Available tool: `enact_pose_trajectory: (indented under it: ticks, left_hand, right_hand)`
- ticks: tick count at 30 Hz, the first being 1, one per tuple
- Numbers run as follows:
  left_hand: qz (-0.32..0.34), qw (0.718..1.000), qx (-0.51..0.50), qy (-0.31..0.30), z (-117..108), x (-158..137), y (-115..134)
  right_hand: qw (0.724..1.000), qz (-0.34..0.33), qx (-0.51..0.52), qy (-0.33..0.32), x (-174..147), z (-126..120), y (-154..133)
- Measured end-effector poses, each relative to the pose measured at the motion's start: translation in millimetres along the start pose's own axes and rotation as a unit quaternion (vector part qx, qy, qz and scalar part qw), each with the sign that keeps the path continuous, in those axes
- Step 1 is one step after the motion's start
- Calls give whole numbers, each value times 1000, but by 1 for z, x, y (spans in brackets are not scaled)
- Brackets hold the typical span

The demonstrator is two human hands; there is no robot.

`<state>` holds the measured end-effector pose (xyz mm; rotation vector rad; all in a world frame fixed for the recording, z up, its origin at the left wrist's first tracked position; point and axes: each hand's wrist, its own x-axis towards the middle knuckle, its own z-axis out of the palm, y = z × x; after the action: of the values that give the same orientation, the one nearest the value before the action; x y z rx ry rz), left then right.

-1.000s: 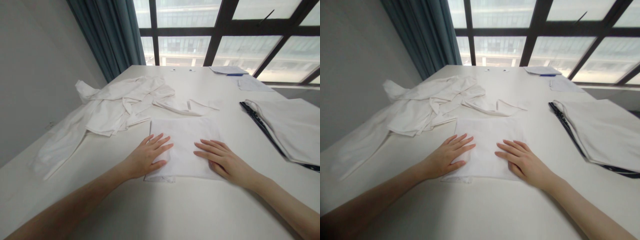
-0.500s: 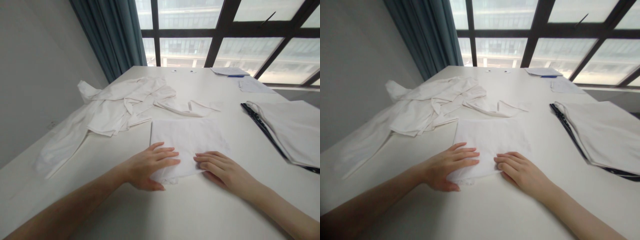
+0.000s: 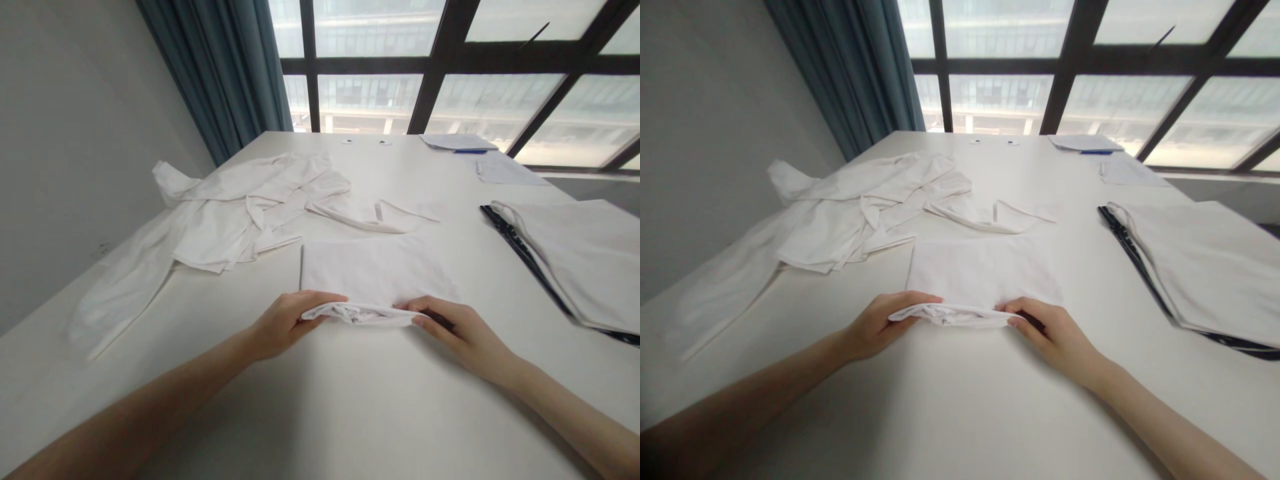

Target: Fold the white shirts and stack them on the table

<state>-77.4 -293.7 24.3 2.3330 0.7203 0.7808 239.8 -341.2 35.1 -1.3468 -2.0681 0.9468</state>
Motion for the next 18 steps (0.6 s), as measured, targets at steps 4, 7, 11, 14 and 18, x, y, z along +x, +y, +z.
enact_pose_trajectory:
  ticks: [4,7,11,14,18]
  left_hand:
    - [-32,998,-53,-5,-2,-1,-3]
    - [40,996,-82,-11,-1,-2,-5]
    - [173,985,21,14,2,-1,-3]
    - [199,972,120,30,3,-1,-1]
    - [168,979,100,54,2,-2,-3]
  right_hand:
    - [1000,22,7,-3,1,0,0]
    - [999,34,12,-7,2,-1,0]
    - [999,38,12,-5,2,-2,-1]
    - [999,37,10,-4,2,-2,-3]
    - [1000,24,11,2,3,-1,-2]
